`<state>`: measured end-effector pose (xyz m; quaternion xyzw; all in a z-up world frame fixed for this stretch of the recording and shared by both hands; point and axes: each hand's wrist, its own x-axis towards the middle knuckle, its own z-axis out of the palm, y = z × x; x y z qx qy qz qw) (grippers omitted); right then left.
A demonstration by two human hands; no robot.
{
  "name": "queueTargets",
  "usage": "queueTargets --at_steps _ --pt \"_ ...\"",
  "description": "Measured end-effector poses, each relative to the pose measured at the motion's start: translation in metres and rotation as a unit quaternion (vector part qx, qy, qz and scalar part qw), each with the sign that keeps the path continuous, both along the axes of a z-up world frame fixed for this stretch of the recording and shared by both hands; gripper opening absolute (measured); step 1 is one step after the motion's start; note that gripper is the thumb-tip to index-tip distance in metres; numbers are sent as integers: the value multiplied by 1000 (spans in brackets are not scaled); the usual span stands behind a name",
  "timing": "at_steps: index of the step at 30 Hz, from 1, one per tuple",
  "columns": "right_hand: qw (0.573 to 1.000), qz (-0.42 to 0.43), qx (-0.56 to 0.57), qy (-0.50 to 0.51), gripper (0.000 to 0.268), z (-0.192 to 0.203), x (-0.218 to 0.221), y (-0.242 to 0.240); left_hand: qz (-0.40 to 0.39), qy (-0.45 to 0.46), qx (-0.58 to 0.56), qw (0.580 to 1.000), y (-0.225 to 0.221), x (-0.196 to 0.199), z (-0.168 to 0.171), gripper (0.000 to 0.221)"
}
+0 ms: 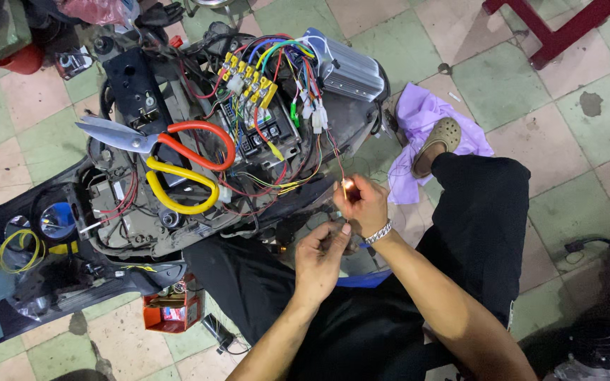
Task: The person works on the internal wiring and electrical components of a disassembled electric scooter using pliers and by hand.
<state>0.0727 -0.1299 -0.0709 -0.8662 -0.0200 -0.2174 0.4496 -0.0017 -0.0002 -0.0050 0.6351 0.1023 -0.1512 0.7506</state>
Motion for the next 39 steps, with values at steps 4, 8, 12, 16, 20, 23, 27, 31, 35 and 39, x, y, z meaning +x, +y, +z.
queueTargets --at_steps 4,8,12,16,20,23,27,31,35,39 --pt "998 12 34 46 20 1 -2 -1 -1 -14 -12 1000 0 -1 -3 21" --pt "1000 3 -3 9 27 -6 0 -2 5 -10 -17 1000 -1 -2 -2 22" --pt "999 19 -11 34 31 -8 0 -5 5 -2 -2 1000 -1 0 -1 20" --pt "999 25 24 11 21 -2 -1 -1 3 -1 -11 1000 0 -1 -1 23" --pt "1000 18 2 25 28 2 -1 -2 -2 5 -9 1000 1 -1 0 23" --pt "1000 26 0 2 27 3 -3 -1 0 -1 -17 1000 0 1 3 24" --pt "998 44 -5 38 20 4 -8 -4 -6 13 44 999 2 3 7 21" --pt "995 87 -8 44 25 6 -17 -13 6 -1 48 999 0 1 3 21" --pt "979 9 142 146 31 9 -14 -29 0 -17 88 996 1 0 -3 23" --pt "963 68 207 157 33 25 -4 -48 -27 -152 226 962 1 7 -7 18"
